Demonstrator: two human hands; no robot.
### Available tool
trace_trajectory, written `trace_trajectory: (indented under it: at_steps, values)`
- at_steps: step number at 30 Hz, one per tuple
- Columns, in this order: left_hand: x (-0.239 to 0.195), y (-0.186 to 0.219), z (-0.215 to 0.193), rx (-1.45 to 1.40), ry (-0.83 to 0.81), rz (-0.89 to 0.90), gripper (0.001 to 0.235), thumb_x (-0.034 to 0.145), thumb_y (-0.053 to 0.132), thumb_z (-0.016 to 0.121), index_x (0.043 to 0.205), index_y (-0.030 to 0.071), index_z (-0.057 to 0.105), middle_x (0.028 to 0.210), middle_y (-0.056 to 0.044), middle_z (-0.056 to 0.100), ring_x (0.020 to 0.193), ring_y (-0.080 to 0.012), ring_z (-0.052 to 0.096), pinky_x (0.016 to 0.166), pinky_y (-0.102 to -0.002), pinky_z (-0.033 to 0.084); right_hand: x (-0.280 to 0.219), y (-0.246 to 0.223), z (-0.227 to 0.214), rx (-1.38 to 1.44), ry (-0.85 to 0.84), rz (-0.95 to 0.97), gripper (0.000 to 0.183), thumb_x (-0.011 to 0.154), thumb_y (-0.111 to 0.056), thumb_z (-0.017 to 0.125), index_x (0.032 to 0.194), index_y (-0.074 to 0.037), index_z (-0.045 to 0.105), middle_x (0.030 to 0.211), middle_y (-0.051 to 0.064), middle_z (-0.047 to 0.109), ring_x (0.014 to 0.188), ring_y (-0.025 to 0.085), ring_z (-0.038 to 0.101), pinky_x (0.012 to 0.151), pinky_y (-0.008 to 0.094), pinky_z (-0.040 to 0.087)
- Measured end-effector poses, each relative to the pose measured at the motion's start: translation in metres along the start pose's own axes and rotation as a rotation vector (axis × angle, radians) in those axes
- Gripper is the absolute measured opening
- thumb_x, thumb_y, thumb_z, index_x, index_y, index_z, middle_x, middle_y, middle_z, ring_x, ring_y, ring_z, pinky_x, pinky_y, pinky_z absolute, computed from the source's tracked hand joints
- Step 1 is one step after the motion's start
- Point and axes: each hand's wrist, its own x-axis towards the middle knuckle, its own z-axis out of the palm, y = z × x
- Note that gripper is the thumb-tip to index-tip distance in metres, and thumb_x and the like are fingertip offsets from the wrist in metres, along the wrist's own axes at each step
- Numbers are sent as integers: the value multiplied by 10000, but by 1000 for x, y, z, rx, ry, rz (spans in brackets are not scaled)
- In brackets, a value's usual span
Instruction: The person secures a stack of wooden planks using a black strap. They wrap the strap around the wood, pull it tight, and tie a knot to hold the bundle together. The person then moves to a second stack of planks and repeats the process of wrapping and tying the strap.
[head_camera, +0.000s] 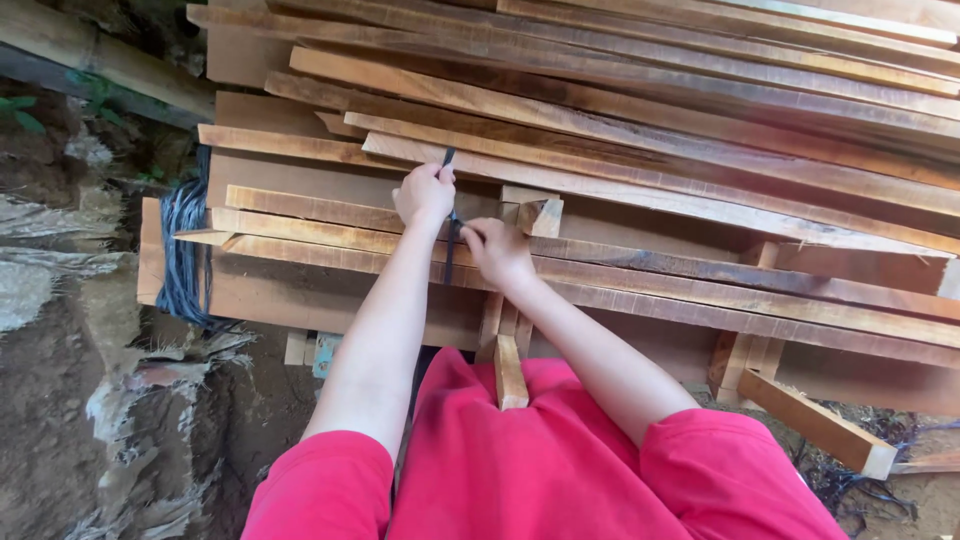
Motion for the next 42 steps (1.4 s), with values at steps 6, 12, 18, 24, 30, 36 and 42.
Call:
trace_trajectory:
  at_steps: [6, 12, 18, 24, 30, 36, 42]
  values:
    - [-9, 7, -13, -110, -63, -51, 315, 987, 425, 518, 862, 319, 787, 930, 65, 786, 1143, -231, 697, 990, -405, 531, 10, -6, 16, 836, -47, 534, 266, 1024, -233, 590, 1122, -35, 737, 1111, 124, 731, 678, 187, 752, 386, 208, 537]
    - [2, 0, -4, -135, -115, -92, 358, 970, 447, 508, 749, 351, 771, 904, 83, 781, 1119, -222, 701, 966, -384, 539, -5, 9, 32, 1088, 2, 601, 275, 1061, -253, 536, 1082, -13, 667, 1142, 86, 684, 661, 161, 743, 497, 254, 633]
    - [22, 1, 1, -48, -138, -188, 404, 948, 430, 501, 1142, 205, 774, 1236, -64, 736, 1273, -268, 638, 1065, -446, 509, -10, 9, 36, 789, -133, 493, 281, 1040, -300, 487, 891, -138, 662, 419, 47, 540, 406, 209, 656, 403, 239, 482]
    - [36, 7, 17, -82, -109, -204, 418, 919, 385, 539, 1137, 117, 772, 1248, -77, 731, 1269, -265, 637, 1057, -438, 514, -14, 9, 37, 290, -192, 442, 342, 1014, -433, 522, 833, -251, 749, 798, 49, 749, 923, 278, 748, 784, 393, 576]
    - [50, -18, 37, -219, -54, 34, 293, 948, 392, 569, 835, 274, 812, 854, -4, 774, 1077, -283, 708, 937, -406, 545, -13, 5, 28, 355, -249, 537, 281, 964, -426, 550, 854, -265, 752, 480, -13, 642, 490, 152, 690, 648, 272, 559]
    - [-11, -12, -18, -515, 18, 293, 298, 1019, 309, 584, 810, 194, 762, 647, 33, 723, 772, -172, 726, 788, -327, 542, 8, -56, -24, 41, 129, 80, 405, 938, -218, 703, 1298, -45, 638, 1178, 164, 645, 1059, 367, 712, 798, 487, 623]
    - [-25, -19, 11, -761, 210, 420, 299, 1055, 291, 597, 835, 162, 754, 600, 7, 676, 583, -143, 637, 618, -275, 519, 54, 14, 39, -160, 166, 164, 117, 820, -359, 792, 906, -280, 792, 902, -82, 709, 1051, 203, 633, 918, 458, 541]
